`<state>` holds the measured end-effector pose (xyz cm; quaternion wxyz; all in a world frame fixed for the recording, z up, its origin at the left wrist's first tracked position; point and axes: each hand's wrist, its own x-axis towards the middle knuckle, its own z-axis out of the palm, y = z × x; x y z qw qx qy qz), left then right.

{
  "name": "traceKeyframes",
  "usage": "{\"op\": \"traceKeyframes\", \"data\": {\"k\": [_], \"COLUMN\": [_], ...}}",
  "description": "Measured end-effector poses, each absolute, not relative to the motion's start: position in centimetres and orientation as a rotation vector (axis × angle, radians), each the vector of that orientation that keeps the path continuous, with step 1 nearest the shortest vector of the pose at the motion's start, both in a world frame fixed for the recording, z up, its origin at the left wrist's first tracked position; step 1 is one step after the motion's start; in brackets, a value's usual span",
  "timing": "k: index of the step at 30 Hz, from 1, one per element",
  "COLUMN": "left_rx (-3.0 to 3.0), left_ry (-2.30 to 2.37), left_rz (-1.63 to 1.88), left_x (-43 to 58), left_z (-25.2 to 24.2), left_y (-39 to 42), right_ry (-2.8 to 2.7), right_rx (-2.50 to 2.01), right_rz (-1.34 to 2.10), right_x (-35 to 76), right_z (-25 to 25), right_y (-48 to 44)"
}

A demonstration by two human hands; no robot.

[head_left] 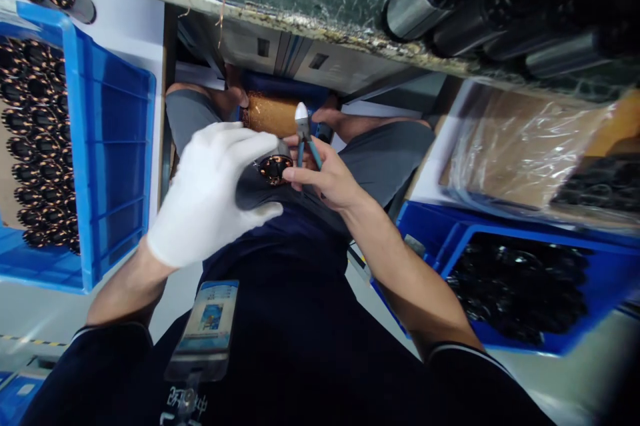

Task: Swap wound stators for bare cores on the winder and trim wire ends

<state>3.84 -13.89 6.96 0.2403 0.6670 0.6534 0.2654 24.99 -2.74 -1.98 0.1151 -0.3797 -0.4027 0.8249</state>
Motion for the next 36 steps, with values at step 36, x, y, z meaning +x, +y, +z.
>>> {"op": "traceKeyframes", "data": {"k": [36], "left_rx": [1.089], "left_ry": [1.336], "left_rz": [0.812], "left_x": [8.2], "left_z": [4.4], "left_y": [-9.8], "right_ry": [-2.816], "right_rx": [-0.514], "right_rz": [1.043], "right_x": [32.6], "right_z": [7.7], "right_y": [1.3]}}
